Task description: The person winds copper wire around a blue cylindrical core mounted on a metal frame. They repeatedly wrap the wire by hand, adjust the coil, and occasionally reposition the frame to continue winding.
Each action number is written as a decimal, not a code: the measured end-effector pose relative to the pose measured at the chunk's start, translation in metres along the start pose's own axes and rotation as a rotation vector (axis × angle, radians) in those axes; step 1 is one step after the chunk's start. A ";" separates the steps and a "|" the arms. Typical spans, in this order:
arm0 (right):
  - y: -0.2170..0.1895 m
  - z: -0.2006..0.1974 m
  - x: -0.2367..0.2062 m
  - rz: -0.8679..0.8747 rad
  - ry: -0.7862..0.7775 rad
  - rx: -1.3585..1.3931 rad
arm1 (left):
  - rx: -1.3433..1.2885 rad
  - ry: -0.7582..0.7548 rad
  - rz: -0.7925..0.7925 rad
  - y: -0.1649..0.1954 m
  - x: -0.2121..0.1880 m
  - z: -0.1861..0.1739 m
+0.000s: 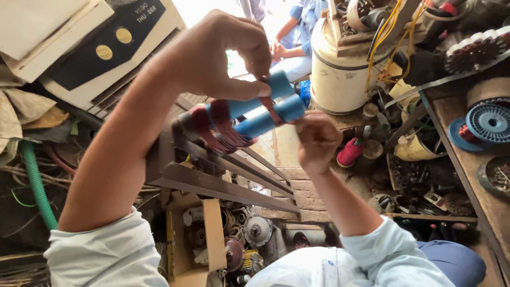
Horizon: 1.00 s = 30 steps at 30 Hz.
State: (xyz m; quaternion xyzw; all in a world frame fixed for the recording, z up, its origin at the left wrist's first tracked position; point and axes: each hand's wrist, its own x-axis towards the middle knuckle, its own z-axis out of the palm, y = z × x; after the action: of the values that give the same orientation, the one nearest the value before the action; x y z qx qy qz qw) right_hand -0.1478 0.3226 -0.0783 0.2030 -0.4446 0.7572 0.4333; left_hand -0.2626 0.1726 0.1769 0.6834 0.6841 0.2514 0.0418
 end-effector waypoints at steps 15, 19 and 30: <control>-0.005 0.009 0.007 0.403 -0.092 0.633 | 0.319 -0.103 -0.327 0.051 0.020 0.013; -0.002 -0.006 0.008 0.436 -0.133 0.673 | 0.282 -0.107 -0.402 0.059 0.033 0.023; 0.003 -0.029 0.013 0.395 -0.082 0.821 | 0.312 -0.123 -0.380 0.057 0.066 0.041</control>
State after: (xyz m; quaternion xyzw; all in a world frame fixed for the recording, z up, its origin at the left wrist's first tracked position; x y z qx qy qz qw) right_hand -0.1553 0.3531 -0.0857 0.2991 -0.1545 0.9302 0.1464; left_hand -0.1977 0.2440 0.1828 0.5547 0.8270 0.0886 0.0237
